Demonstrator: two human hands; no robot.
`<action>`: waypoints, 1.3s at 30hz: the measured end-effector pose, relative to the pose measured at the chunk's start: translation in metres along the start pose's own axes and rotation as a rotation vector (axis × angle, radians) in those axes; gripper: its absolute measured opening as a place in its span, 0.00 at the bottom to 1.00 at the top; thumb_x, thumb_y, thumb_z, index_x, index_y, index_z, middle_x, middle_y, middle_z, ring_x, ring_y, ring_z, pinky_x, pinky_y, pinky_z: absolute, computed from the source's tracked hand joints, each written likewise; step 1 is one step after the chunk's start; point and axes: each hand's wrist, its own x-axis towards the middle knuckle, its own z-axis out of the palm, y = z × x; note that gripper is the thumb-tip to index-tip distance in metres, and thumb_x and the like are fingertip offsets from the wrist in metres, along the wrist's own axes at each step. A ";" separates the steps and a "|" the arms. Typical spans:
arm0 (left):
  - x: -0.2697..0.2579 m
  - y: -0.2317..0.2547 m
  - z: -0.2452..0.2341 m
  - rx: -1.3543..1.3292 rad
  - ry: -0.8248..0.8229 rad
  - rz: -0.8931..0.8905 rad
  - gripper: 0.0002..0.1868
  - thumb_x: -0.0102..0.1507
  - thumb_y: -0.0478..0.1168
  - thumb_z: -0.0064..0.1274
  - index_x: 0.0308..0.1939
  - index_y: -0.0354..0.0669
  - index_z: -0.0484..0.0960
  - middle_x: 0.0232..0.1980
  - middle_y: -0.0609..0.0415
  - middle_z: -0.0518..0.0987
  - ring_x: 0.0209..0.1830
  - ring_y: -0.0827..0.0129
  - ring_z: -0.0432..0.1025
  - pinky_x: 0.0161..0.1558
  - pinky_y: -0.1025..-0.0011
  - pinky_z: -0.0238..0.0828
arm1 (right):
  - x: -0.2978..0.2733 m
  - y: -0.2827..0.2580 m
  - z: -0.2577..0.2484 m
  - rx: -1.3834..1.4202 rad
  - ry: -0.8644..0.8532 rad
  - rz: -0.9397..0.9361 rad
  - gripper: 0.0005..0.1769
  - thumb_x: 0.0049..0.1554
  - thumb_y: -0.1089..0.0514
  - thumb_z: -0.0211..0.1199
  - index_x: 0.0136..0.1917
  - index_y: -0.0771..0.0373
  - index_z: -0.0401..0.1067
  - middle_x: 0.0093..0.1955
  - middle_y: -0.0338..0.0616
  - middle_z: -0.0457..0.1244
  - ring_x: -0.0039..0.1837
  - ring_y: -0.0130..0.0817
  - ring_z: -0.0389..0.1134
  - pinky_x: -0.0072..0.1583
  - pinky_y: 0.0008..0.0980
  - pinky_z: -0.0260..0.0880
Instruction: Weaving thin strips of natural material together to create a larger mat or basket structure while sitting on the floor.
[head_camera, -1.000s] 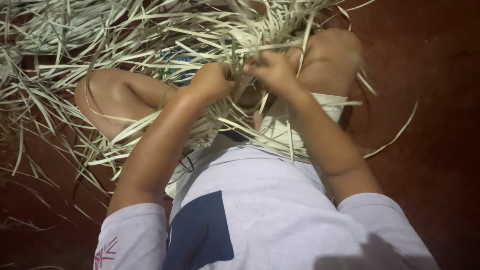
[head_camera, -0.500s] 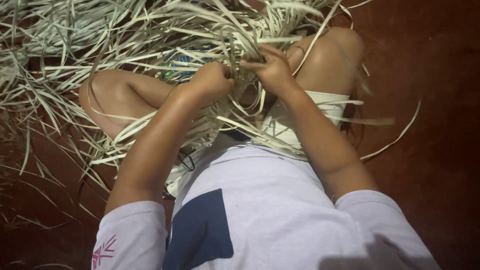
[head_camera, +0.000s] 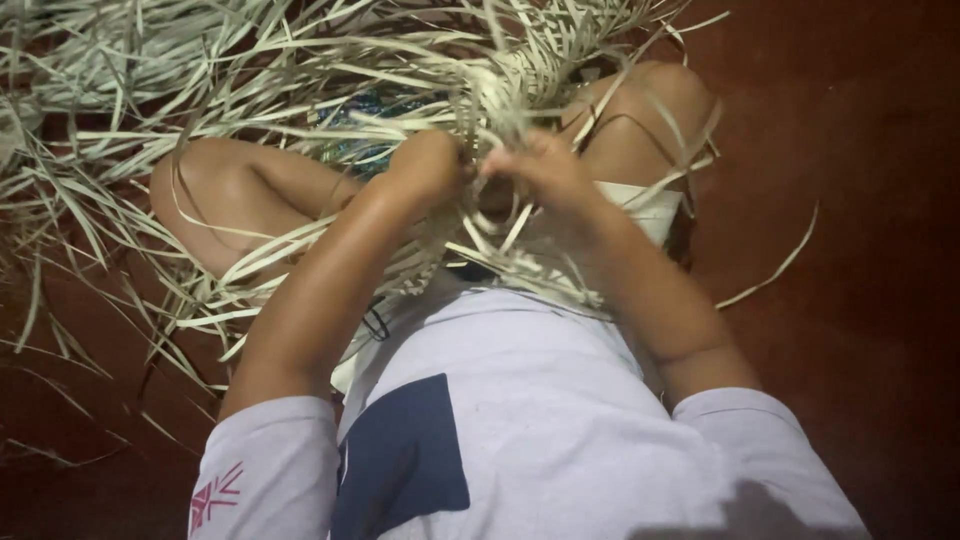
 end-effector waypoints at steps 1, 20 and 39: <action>-0.002 -0.002 -0.001 0.027 -0.012 0.017 0.17 0.63 0.44 0.58 0.43 0.32 0.88 0.37 0.37 0.84 0.43 0.42 0.81 0.44 0.51 0.77 | 0.002 -0.014 -0.002 0.047 -0.019 -0.106 0.09 0.53 0.51 0.74 0.39 0.58 0.80 0.30 0.30 0.61 0.33 0.17 0.57 0.39 0.16 0.54; 0.013 -0.038 0.013 0.037 0.034 0.045 0.18 0.61 0.50 0.60 0.41 0.36 0.86 0.38 0.42 0.84 0.37 0.47 0.77 0.42 0.53 0.72 | -0.042 -0.105 -0.089 -0.922 0.276 0.231 0.28 0.56 0.33 0.67 0.61 0.50 0.79 0.45 0.39 0.66 0.47 0.29 0.65 0.46 0.33 0.63; -0.006 -0.048 -0.006 -0.208 0.057 -0.005 0.14 0.61 0.46 0.55 0.31 0.39 0.85 0.29 0.43 0.80 0.38 0.49 0.78 0.44 0.56 0.72 | -0.023 -0.013 0.015 -1.295 -0.550 -0.176 0.44 0.56 0.33 0.63 0.76 0.57 0.58 0.61 0.65 0.67 0.66 0.64 0.67 0.73 0.65 0.51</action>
